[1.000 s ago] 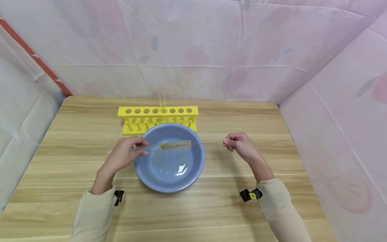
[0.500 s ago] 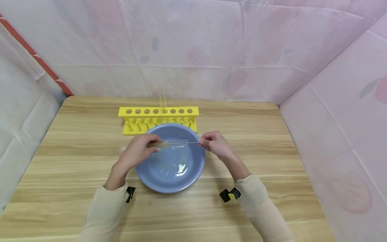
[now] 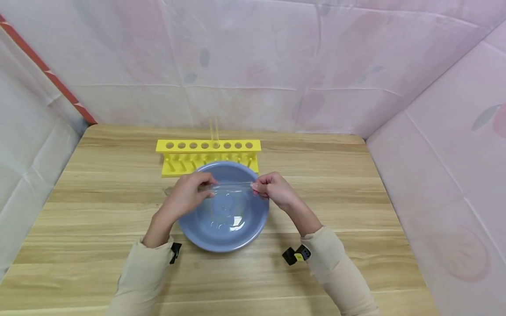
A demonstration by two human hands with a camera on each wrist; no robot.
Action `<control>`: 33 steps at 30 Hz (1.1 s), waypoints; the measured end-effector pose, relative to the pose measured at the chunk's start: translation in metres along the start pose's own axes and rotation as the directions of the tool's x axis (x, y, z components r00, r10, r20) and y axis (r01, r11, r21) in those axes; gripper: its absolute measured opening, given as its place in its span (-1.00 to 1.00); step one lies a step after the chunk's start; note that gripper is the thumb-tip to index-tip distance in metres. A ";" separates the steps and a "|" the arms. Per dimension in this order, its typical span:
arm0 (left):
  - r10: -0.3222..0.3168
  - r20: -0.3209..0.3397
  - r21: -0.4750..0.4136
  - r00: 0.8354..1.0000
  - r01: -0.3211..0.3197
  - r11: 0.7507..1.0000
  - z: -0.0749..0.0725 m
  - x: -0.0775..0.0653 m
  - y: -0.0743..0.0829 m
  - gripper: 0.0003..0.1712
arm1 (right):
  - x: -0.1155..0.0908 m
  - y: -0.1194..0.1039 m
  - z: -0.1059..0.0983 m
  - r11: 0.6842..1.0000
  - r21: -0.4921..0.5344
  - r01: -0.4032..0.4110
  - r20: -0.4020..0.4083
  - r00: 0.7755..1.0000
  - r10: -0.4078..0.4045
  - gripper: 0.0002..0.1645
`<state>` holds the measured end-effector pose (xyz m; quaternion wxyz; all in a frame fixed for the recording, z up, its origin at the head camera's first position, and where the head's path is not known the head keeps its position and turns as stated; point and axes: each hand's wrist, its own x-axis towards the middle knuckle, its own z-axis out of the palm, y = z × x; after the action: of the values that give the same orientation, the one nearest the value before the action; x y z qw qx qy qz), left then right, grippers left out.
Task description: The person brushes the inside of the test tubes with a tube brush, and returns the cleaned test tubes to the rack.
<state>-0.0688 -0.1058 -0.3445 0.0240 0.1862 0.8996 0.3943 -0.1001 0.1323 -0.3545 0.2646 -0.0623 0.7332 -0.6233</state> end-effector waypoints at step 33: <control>0.067 0.111 -0.106 0.992 -0.055 0.993 -0.010 -0.005 -0.014 -0.83 | -0.009 0.002 -0.002 0.722 -0.497 0.481 -0.007 0.830 -0.558 -0.77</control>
<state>-0.0703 -0.1227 -0.3483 0.0730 0.2346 0.8692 0.4292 -0.0923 0.1381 -0.3531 -0.0029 -0.2798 0.8340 -0.4756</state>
